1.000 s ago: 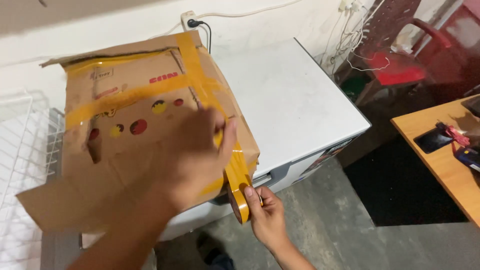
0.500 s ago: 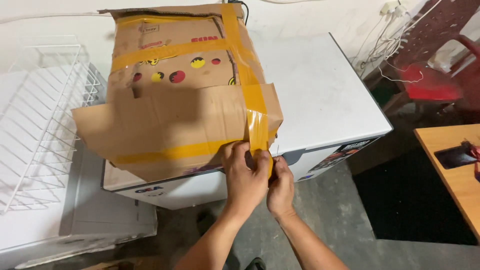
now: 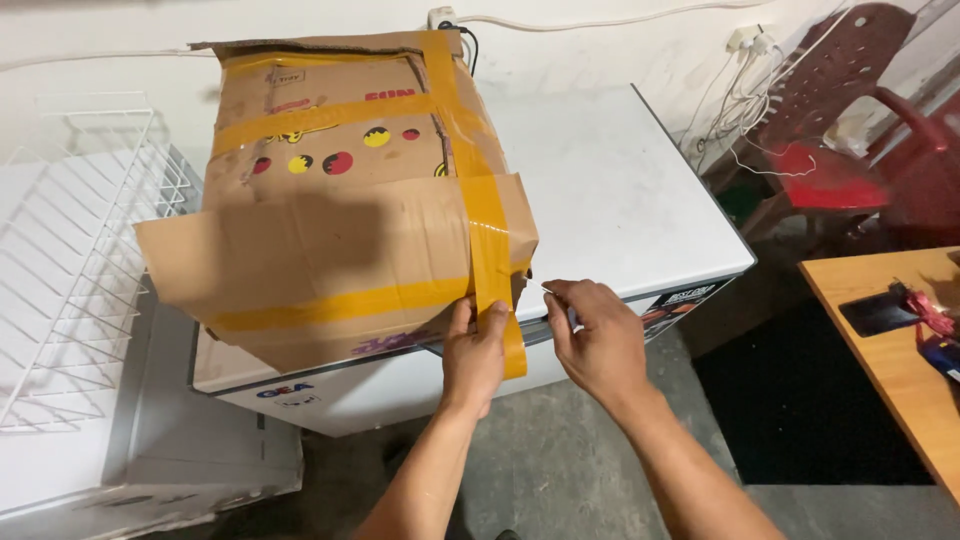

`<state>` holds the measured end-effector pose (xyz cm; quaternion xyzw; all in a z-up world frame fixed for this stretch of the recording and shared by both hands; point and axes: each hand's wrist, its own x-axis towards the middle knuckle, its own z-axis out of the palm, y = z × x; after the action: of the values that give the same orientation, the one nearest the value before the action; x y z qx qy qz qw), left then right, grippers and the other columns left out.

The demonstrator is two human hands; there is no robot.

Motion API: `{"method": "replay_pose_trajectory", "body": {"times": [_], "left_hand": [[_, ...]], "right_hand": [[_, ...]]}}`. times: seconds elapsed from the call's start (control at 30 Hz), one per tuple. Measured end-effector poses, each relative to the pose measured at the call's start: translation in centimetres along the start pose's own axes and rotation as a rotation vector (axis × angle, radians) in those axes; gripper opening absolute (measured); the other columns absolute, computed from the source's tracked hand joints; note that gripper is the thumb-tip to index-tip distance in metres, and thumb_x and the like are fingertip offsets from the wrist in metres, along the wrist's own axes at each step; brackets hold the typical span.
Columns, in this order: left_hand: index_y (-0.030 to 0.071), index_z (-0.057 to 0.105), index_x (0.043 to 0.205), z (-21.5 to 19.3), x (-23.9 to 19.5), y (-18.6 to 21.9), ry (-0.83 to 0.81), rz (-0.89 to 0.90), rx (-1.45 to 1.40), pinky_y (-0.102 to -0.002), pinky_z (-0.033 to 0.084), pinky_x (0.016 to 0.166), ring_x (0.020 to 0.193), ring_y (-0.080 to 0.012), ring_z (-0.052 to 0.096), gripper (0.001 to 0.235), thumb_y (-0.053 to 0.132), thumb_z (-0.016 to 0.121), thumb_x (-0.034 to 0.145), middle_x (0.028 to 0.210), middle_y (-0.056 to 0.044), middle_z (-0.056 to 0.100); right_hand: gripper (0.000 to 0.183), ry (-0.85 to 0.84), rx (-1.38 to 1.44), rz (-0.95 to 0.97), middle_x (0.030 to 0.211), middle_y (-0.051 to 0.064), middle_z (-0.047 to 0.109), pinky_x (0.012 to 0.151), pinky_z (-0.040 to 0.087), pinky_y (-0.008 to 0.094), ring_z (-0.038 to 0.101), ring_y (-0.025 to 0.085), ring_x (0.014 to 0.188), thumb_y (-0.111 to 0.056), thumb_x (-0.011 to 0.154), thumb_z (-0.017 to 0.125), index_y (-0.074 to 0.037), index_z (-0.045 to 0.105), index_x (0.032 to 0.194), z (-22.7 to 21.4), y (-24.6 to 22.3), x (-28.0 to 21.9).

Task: Applying packaging tape to secure a cardboard box filled with snack containers.

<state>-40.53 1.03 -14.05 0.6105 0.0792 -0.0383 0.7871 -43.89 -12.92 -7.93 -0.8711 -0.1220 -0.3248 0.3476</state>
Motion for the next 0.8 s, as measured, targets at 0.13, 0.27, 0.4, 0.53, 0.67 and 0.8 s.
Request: {"method": "replay_pose_trajectory", "body": {"times": [0.13, 0.27, 0.4, 0.53, 0.67, 0.8], "left_hand": [[0.006, 0.068, 0.109, 0.6, 0.0, -0.4, 0.041, 0.093, 0.001, -0.028, 0.051, 0.077, 0.086, -0.0101, 0.063, 0.020, 0.022, 0.063, 0.097, 0.095, -0.001, 0.072], [0.004, 0.069, 0.103, 0.7, 0.7, -2.8, 0.045, 0.116, -0.056, -0.028, 0.049, 0.072, 0.080, -0.0095, 0.060, 0.017, 0.018, 0.063, 0.097, 0.089, 0.000, 0.070], [0.006, 0.069, 0.094, 0.4, 0.8, -5.4, 0.087, 0.055, -0.073, -0.028, 0.044, 0.064, 0.071, -0.0085, 0.053, 0.010, 0.015, 0.064, 0.094, 0.079, 0.002, 0.064], [0.002, 0.057, 0.075, -2.5, 0.3, -13.6, 0.207, -0.055, 0.120, -0.030, 0.042, 0.060, 0.066, -0.0104, 0.046, 0.029, 0.017, 0.072, 0.094, 0.069, -0.001, 0.053], [0.005, 0.061, 0.076, -6.5, -1.2, -17.5, 0.103, -0.087, 0.116, -0.029, 0.042, 0.062, 0.067, -0.0096, 0.048, 0.024, 0.018, 0.071, 0.093, 0.071, 0.001, 0.054], [0.004, 0.070, 0.083, -8.3, -3.8, -16.6, 0.022, -0.255, 0.196, -0.028, 0.048, 0.065, 0.069, -0.0093, 0.055, 0.019, 0.022, 0.072, 0.091, 0.073, 0.000, 0.064]], "right_hand": [[0.023, -0.196, -0.521, -0.365, 0.080, 0.001, 0.061, 0.068, 0.049, 0.039, 0.061, 0.023, 0.079, -0.010, 0.077, 0.070, -0.014, 0.072, 0.100, -2.0, -1.4, 2.6], [0.038, -0.256, -0.625, -0.442, 0.077, 0.000, 0.056, 0.064, 0.046, 0.036, 0.057, 0.020, 0.077, -0.010, 0.073, 0.069, -0.013, 0.075, 0.110, -1.2, -1.4, 3.6], [0.027, -0.283, -0.651, -0.418, 0.077, 0.001, 0.055, 0.063, 0.044, 0.037, 0.056, 0.021, 0.078, -0.011, 0.073, 0.069, -0.013, 0.072, 0.099, -0.1, 0.0, 3.9], [0.020, -0.242, -0.535, -0.477, 0.076, 0.002, 0.055, 0.066, 0.044, 0.041, 0.055, 0.022, 0.077, -0.008, 0.077, 0.070, -0.012, 0.071, 0.096, -0.2, 0.9, 4.6], [0.014, -0.183, -0.227, -0.289, 0.087, 0.004, 0.064, 0.080, 0.049, 0.041, 0.059, 0.024, 0.086, -0.007, 0.079, 0.073, -0.009, 0.065, 0.090, 1.2, 5.1, 0.8], [0.041, -0.127, -0.093, -0.432, 0.137, 0.017, 0.059, 0.115, 0.037, 0.051, 0.052, 0.034, 0.133, -0.002, 0.087, 0.069, 0.000, 0.061, 0.127, 3.8, 1.6, 2.4]]}}
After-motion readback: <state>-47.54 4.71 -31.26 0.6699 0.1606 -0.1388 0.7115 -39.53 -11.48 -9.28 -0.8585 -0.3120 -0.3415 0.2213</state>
